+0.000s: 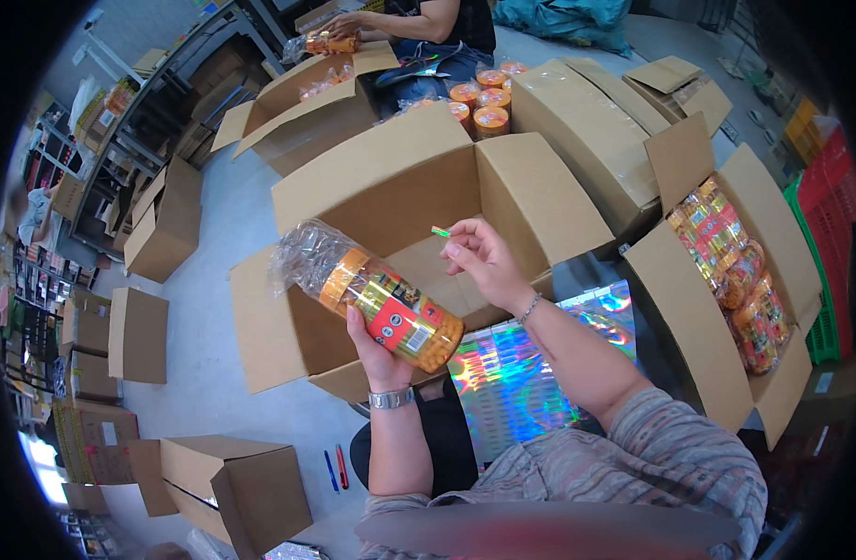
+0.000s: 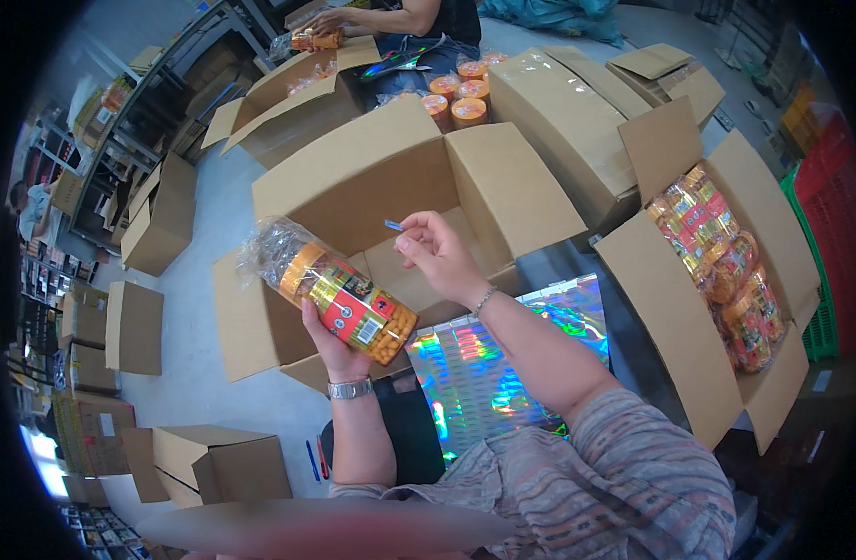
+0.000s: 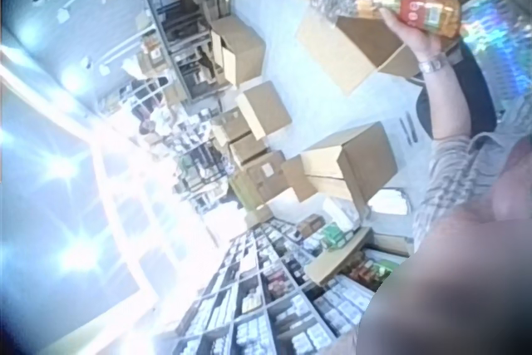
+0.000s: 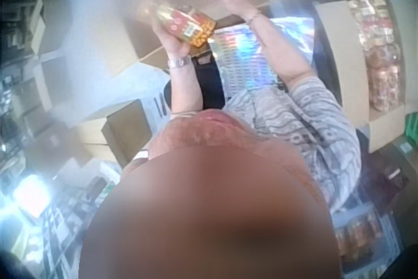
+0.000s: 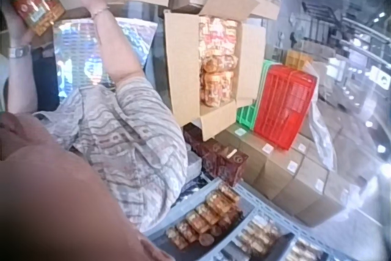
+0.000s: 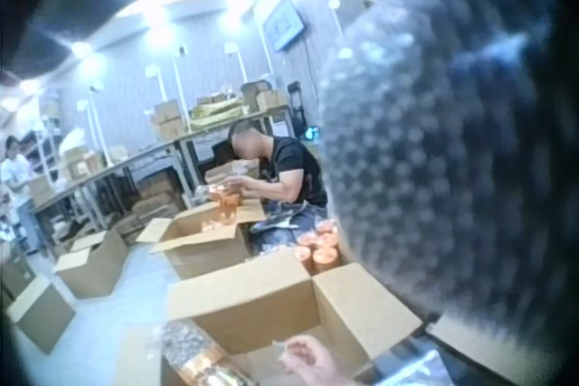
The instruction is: The person sits on the floor and repeatedly picks up cylindrical snack containers from a cardboard box, briefly rotates them, and places them onto a nearby shelf. The person handles the containers one at a time throughout the clip.
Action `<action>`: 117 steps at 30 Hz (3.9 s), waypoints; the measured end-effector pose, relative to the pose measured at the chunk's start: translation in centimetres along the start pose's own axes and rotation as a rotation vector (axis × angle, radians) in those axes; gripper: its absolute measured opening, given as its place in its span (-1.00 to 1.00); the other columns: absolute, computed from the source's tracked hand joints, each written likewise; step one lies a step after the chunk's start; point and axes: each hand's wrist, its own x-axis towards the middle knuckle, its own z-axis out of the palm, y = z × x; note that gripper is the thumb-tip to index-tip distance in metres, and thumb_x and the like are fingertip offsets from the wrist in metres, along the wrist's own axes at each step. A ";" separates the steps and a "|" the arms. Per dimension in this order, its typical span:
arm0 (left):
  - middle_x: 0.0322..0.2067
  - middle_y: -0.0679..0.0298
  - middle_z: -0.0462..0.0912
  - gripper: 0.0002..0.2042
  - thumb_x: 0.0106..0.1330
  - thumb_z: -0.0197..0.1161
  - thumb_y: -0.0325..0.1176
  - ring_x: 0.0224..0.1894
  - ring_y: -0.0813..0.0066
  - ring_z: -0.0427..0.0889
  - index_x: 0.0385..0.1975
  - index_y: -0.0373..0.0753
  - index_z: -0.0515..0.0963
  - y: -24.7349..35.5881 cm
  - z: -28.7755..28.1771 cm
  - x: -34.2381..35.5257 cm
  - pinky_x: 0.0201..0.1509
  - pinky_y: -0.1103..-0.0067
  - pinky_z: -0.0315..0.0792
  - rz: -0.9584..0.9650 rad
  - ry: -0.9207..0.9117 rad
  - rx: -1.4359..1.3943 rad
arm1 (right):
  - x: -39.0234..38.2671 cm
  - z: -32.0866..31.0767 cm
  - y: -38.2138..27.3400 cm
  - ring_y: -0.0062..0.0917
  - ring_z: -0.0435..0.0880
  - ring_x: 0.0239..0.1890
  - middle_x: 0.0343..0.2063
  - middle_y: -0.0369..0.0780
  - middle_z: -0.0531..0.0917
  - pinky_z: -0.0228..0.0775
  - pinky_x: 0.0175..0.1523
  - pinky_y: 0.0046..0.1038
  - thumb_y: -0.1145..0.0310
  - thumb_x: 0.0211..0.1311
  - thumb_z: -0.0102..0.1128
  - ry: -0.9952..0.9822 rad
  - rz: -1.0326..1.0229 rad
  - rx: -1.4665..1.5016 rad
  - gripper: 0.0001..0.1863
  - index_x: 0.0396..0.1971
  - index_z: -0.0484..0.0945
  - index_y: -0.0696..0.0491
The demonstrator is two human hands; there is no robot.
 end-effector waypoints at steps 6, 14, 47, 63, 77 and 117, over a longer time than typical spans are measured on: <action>0.11 0.15 0.62 -0.38 0.51 0.01 0.21 0.08 0.26 0.68 0.31 -0.17 0.32 0.2 0.3 0.0 0.14 0.24 0.63 0.003 0.001 0.008 | 0.0 0.3 0.2 -0.69 0.64 -0.25 -0.19 -0.27 0.59 0.59 -0.11 -0.55 0.34 0.46 0.25 0.016 -0.013 -0.023 -0.66 0.10 0.40 0.10; 0.12 0.17 0.63 -0.35 0.49 0.03 0.25 0.10 0.28 0.68 0.30 -0.19 0.38 0.0 -0.2 0.1 0.15 0.26 0.61 -0.068 -0.038 0.008 | -0.2 0.1 0.6 -0.69 0.63 -0.26 -0.19 -0.28 0.59 0.59 -0.12 -0.55 0.33 0.44 0.28 0.040 -0.008 -0.046 -0.70 0.03 0.46 0.09; 0.07 0.10 0.67 -0.40 0.53 0.05 0.14 0.05 0.31 0.71 0.26 -0.28 0.40 0.3 -0.6 -0.1 0.17 0.33 0.62 -0.135 -0.073 0.023 | -2.6 2.6 -5.1 -0.90 0.49 -0.48 -0.47 -0.48 0.59 0.29 -0.46 -0.73 0.27 0.45 0.32 -0.382 0.424 0.084 -0.82 -0.25 0.52 0.02; 0.11 0.07 0.65 -0.36 0.50 0.09 0.17 0.10 0.26 0.70 0.29 -0.29 0.37 0.1 -1.2 0.0 0.21 0.30 0.60 -0.140 -0.162 0.038 | -1.9 1.7 -3.8 -0.87 0.52 -0.45 -0.43 -0.46 0.61 0.35 -0.43 -0.71 0.24 0.44 0.33 -0.434 0.497 0.080 -0.79 -0.28 0.48 -0.01; 0.17 0.00 0.58 -0.15 0.37 0.04 0.40 0.08 0.06 0.68 0.35 -0.28 0.32 0.5 -1.4 0.0 0.13 0.21 0.63 -0.152 -0.109 -0.087 | -0.9 0.5 -3.7 -0.82 0.45 -0.51 -0.44 -0.41 0.55 0.34 -0.41 -0.67 0.22 0.43 0.30 -0.147 0.327 -0.328 -0.77 -0.13 0.48 0.01; 0.41 0.03 0.37 -0.08 0.18 0.54 -0.33 0.23 0.12 0.54 0.54 -0.14 0.15 1.1 6.1 -8.1 0.27 0.28 0.47 0.143 -0.575 1.258 | -41.7 -25.2 -30.5 -0.72 0.59 -0.38 -0.26 -0.38 0.63 0.46 -0.38 -0.60 0.11 0.07 0.64 1.065 0.188 -0.657 -0.37 0.10 0.57 0.03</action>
